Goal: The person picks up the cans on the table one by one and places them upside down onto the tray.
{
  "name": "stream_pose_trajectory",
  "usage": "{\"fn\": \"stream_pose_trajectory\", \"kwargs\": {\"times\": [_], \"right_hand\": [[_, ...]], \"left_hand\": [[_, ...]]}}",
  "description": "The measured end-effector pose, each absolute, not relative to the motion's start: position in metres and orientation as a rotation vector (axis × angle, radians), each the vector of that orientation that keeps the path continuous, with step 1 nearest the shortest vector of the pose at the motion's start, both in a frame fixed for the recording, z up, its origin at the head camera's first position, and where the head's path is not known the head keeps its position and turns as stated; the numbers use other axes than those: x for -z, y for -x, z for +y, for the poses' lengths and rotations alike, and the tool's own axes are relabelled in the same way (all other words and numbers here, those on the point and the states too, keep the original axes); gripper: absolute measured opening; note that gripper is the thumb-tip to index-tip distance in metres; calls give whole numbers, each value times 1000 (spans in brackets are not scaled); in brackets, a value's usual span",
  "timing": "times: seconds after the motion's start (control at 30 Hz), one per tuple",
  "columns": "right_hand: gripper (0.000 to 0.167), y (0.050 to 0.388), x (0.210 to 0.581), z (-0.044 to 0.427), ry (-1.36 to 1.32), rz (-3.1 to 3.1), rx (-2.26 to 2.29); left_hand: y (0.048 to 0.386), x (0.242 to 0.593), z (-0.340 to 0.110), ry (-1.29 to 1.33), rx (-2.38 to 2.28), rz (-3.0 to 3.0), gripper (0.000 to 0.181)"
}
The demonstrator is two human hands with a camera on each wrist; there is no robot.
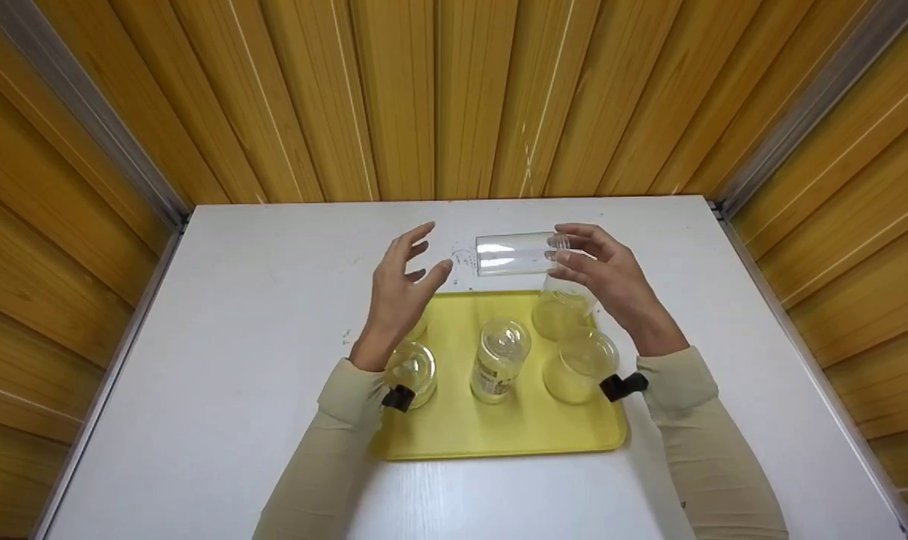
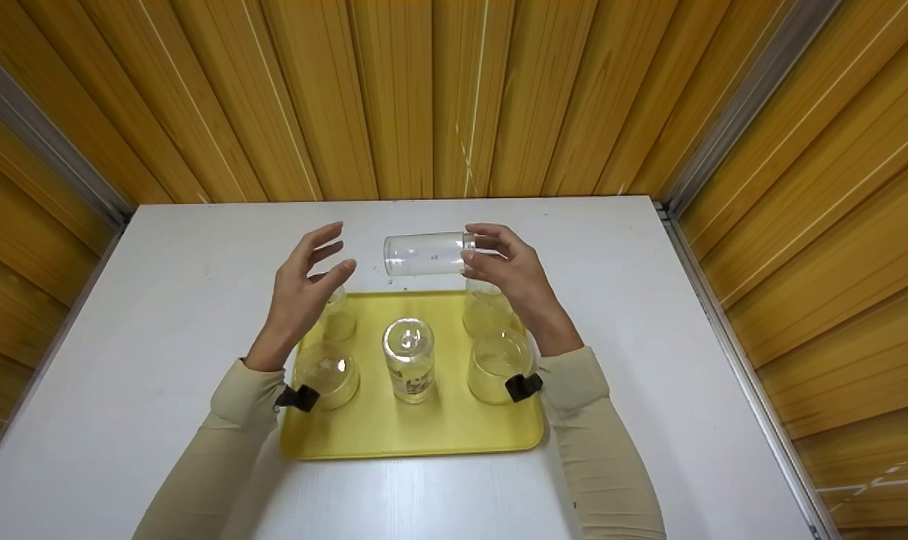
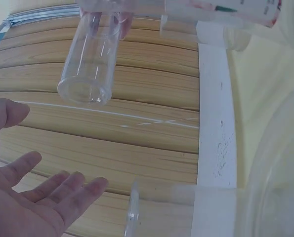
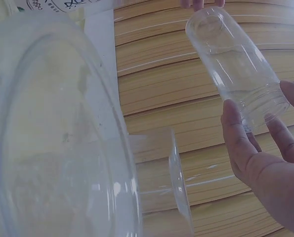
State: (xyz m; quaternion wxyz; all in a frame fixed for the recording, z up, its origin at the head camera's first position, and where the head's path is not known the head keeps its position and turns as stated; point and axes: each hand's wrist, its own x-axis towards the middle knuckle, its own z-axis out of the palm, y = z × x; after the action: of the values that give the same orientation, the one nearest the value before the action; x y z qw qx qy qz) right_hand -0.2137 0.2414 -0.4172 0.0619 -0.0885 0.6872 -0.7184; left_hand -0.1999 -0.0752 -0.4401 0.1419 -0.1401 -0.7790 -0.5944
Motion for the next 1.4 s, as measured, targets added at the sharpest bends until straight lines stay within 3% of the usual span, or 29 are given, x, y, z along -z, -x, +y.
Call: {"fn": "stream_pose_trajectory", "kwargs": {"times": [0.53, 1.4], "right_hand": [[49, 207, 414, 236, 289, 1941, 2288], [49, 201, 416, 227, 288, 1873, 2309]], "left_hand": [[200, 438, -52, 515, 2058, -2107, 58], [200, 434, -46, 530, 2155, -2057, 47]]}}
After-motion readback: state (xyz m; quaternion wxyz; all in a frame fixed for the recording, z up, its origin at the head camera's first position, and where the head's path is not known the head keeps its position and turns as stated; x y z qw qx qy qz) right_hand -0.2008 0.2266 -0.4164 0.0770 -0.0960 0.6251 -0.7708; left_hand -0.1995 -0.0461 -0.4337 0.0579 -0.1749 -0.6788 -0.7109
